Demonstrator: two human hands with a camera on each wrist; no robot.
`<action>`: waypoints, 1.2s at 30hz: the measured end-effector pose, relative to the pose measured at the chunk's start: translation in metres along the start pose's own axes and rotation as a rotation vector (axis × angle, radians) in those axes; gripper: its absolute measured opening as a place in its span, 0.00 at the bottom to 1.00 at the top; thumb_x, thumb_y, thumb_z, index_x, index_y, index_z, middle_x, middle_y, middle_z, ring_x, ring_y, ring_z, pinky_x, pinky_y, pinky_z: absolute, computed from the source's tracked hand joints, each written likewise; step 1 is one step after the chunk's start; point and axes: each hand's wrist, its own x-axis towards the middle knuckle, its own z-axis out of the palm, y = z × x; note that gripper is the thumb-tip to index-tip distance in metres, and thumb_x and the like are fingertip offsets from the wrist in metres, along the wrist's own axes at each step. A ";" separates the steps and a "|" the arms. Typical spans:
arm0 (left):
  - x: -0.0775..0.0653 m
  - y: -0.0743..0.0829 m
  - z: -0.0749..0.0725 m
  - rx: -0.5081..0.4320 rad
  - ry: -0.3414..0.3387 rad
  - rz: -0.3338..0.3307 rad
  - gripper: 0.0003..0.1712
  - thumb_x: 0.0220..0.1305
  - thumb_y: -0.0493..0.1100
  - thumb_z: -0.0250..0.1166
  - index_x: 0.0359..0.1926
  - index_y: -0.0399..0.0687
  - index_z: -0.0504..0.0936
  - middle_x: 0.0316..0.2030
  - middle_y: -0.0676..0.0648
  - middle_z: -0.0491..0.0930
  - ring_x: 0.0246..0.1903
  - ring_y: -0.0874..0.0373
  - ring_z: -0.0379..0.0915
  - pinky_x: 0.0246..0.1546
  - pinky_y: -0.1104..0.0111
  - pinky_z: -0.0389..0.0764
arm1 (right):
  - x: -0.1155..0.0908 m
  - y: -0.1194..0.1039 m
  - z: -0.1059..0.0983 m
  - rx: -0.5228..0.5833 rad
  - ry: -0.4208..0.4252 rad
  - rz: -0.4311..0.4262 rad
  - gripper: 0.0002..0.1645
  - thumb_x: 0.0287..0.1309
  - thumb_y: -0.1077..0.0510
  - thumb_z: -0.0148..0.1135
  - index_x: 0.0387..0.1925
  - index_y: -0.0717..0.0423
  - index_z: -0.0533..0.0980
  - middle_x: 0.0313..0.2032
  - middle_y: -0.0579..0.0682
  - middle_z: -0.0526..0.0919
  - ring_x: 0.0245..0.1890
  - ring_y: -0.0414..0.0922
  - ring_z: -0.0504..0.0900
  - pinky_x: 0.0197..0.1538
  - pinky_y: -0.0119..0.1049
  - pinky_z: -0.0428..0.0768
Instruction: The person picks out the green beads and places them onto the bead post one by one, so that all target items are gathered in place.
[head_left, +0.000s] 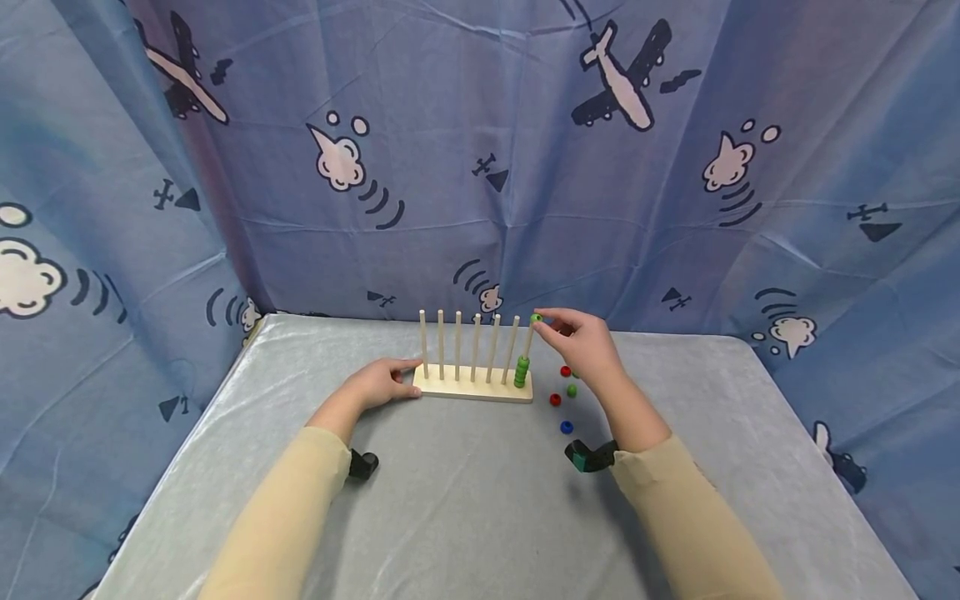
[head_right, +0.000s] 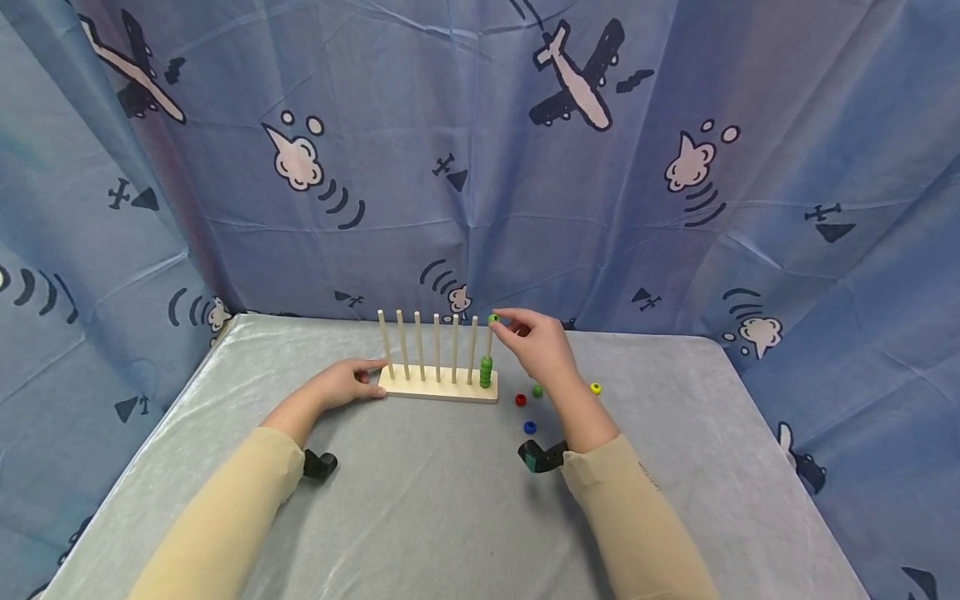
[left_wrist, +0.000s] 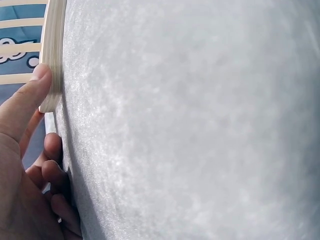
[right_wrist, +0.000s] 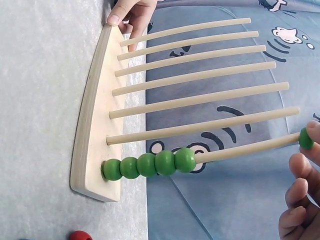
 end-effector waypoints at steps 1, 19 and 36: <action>0.000 0.000 0.000 0.002 0.001 0.003 0.38 0.59 0.55 0.73 0.70 0.61 0.72 0.29 0.49 0.69 0.28 0.57 0.62 0.33 0.64 0.63 | 0.001 0.000 0.000 0.000 0.000 -0.001 0.21 0.65 0.45 0.65 0.58 0.43 0.82 0.36 0.48 0.82 0.31 0.48 0.75 0.29 0.41 0.74; -0.002 0.002 -0.002 -0.012 -0.002 0.002 0.39 0.58 0.54 0.73 0.70 0.61 0.72 0.30 0.49 0.69 0.28 0.57 0.62 0.33 0.64 0.63 | 0.002 0.008 0.008 0.021 -0.061 0.088 0.24 0.63 0.42 0.65 0.59 0.43 0.81 0.46 0.50 0.84 0.34 0.48 0.76 0.30 0.39 0.74; 0.000 0.000 0.000 0.013 -0.001 0.003 0.39 0.59 0.55 0.73 0.70 0.61 0.72 0.29 0.50 0.69 0.27 0.57 0.61 0.33 0.64 0.63 | -0.001 0.035 0.029 -0.075 -0.126 0.063 0.24 0.65 0.45 0.65 0.58 0.51 0.82 0.46 0.52 0.85 0.38 0.47 0.78 0.36 0.39 0.76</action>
